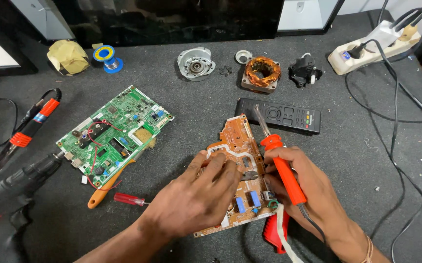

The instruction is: Soldering and desoldering components on a circuit board using a soldering iron and pliers

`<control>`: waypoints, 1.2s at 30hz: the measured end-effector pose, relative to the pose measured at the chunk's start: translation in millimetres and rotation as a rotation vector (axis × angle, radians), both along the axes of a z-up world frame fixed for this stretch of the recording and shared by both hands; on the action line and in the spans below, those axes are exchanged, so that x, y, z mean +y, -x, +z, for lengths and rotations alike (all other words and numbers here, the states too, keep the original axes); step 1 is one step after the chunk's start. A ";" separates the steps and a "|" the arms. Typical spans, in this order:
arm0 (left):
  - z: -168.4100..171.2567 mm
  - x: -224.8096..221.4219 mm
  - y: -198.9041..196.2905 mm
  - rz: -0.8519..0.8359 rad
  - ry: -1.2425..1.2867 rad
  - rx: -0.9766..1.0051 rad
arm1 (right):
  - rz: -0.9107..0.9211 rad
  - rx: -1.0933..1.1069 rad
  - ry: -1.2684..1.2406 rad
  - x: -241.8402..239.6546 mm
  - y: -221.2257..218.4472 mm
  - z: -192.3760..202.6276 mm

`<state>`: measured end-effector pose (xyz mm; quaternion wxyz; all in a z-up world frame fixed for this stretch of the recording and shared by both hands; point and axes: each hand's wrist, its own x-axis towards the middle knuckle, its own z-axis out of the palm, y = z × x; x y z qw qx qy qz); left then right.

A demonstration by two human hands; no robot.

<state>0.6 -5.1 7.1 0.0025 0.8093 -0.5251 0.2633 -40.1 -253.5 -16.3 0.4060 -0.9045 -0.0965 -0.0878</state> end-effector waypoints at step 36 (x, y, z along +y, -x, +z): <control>-17.3 -28.7 -22.3 0.016 -0.142 0.266 | 0.024 -0.033 0.063 -0.1 2.1 4.6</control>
